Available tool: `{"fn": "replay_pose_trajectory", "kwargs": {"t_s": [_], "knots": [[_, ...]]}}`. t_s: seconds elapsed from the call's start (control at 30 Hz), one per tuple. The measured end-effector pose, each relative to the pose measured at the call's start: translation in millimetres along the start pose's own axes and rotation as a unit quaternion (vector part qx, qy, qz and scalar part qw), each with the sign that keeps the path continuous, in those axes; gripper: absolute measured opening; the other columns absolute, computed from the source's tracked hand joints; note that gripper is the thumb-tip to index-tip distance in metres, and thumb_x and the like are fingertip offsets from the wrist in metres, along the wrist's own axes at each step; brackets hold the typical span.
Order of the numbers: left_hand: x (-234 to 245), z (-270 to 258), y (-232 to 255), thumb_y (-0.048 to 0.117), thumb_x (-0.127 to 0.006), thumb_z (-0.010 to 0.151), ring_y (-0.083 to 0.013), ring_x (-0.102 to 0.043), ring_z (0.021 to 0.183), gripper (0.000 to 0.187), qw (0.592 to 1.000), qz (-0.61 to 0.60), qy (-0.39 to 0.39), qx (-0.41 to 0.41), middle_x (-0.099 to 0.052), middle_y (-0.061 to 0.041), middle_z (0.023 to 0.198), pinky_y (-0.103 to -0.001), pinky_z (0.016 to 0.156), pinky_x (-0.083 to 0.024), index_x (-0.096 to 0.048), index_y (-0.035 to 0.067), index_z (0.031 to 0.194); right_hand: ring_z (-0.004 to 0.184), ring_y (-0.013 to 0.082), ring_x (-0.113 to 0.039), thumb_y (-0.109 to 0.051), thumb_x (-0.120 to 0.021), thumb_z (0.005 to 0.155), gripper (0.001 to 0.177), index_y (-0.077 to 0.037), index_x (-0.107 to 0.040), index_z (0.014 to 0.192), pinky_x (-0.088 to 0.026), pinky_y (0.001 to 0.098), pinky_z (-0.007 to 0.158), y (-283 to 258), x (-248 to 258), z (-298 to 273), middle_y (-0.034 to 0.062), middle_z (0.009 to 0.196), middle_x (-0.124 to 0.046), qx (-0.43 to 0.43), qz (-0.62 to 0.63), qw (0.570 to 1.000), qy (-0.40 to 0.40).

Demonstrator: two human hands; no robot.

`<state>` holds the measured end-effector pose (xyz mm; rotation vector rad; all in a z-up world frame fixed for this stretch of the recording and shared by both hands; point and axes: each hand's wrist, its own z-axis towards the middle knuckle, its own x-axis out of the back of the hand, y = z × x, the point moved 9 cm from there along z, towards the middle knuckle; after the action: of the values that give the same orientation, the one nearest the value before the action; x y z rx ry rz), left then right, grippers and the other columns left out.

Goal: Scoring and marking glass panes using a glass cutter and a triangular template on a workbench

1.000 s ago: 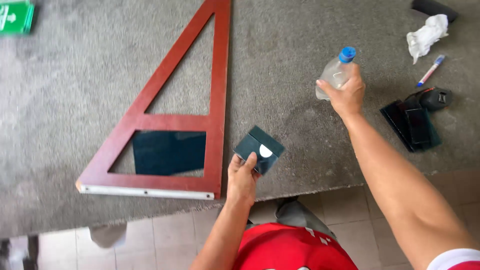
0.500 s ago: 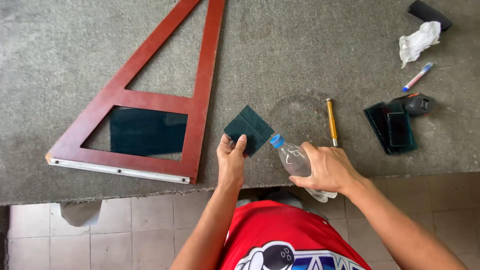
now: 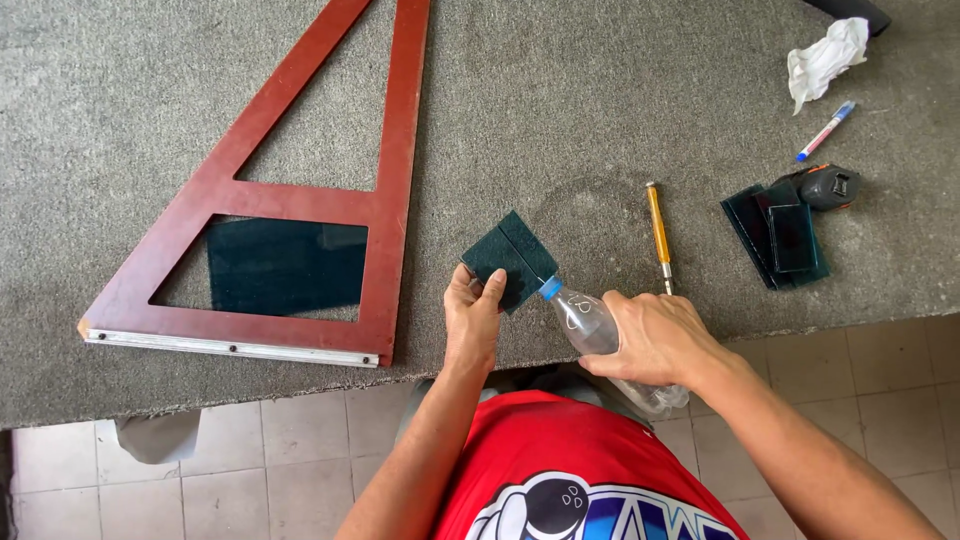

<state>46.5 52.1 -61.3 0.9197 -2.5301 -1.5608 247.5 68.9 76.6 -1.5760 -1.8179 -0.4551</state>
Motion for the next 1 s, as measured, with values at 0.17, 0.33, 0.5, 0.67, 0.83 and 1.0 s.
{"fn": "replay_pose_trajectory", "kwargs": {"t_s": [0.17, 0.33, 0.5, 0.67, 0.83, 1.0], "knots": [[-5.5, -9.9, 21.0, 0.007, -0.067, 0.099, -0.0203, -0.073, 0.086, 0.011, 1.000, 0.017, -0.014, 0.004, -0.075, -0.011, 0.091, -0.039, 0.079, -0.064, -0.064, 0.005, 0.110, 0.097, 0.0394, -0.077, -0.062, -0.070, 0.069, 0.068, -0.008, -0.068, 0.110, -0.056, 0.0478, 0.089, -9.4, 6.4, -5.5, 0.0204, 0.095, -0.078, -0.011, 0.008, 1.000, -0.015], [-0.7, -3.4, 14.2, 0.007, -0.067, 0.099, -0.0197, -0.072, 0.087, 0.013, 0.999, 0.032, -0.016, 0.006, -0.075, -0.011, 0.092, -0.038, 0.080, -0.064, -0.064, 0.005, 0.111, 0.096, 0.0388, -0.077, -0.063, -0.071, 0.069, 0.068, -0.008, -0.069, 0.109, -0.056, 0.0477, 0.089, -15.8, 10.0, -4.2, 0.0193, 0.094, -0.078, -0.021, 0.002, 0.999, -0.024], [12.5, 4.5, -2.6, 0.006, -0.067, 0.099, -0.0179, -0.071, 0.085, 0.013, 0.999, 0.038, -0.010, 0.007, -0.074, -0.010, 0.090, -0.037, 0.078, -0.064, -0.065, 0.005, 0.111, 0.097, 0.0395, -0.077, -0.065, -0.071, 0.069, 0.070, -0.008, -0.069, 0.109, -0.056, 0.0487, 0.089, -27.8, 15.7, -0.2, 0.0195, 0.094, -0.078, -0.019, -0.012, 0.999, -0.032], [15.8, -1.2, -0.8, 0.007, -0.067, 0.099, -0.0164, -0.071, 0.086, 0.012, 0.996, 0.088, -0.020, 0.005, -0.076, -0.011, 0.089, -0.037, 0.078, -0.064, -0.067, 0.006, 0.110, 0.088, 0.0345, -0.080, -0.070, -0.069, 0.075, 0.075, -0.006, -0.067, 0.115, -0.057, 0.0475, 0.090, -37.9, 22.3, 10.6, 0.0179, 0.093, -0.079, -0.010, 0.004, 1.000, -0.029], [32.2, 6.2, -11.1, 0.008, -0.069, 0.097, -0.0169, -0.072, 0.086, 0.010, 0.990, 0.136, -0.023, -0.002, -0.077, -0.013, 0.088, -0.038, 0.078, -0.063, -0.068, 0.007, 0.107, 0.087, 0.0357, -0.079, -0.069, -0.070, 0.077, 0.076, -0.004, -0.067, 0.116, -0.058, 0.0479, 0.089, -44.9, 27.5, 17.4, 0.0195, 0.092, -0.078, -0.005, 0.023, 0.999, -0.025], [29.1, 3.4, -5.6, 0.008, -0.069, 0.098, -0.0145, -0.069, 0.086, 0.010, 0.991, 0.131, -0.022, 0.015, -0.076, -0.009, 0.088, -0.037, 0.081, -0.062, -0.068, 0.008, 0.108, 0.090, 0.0377, -0.080, -0.066, -0.072, 0.078, 0.078, -0.001, -0.065, 0.121, -0.059, 0.0515, 0.091, -47.1, 34.5, 19.0, 0.0238, 0.096, -0.078, 0.005, 0.067, 0.998, -0.015]]}}
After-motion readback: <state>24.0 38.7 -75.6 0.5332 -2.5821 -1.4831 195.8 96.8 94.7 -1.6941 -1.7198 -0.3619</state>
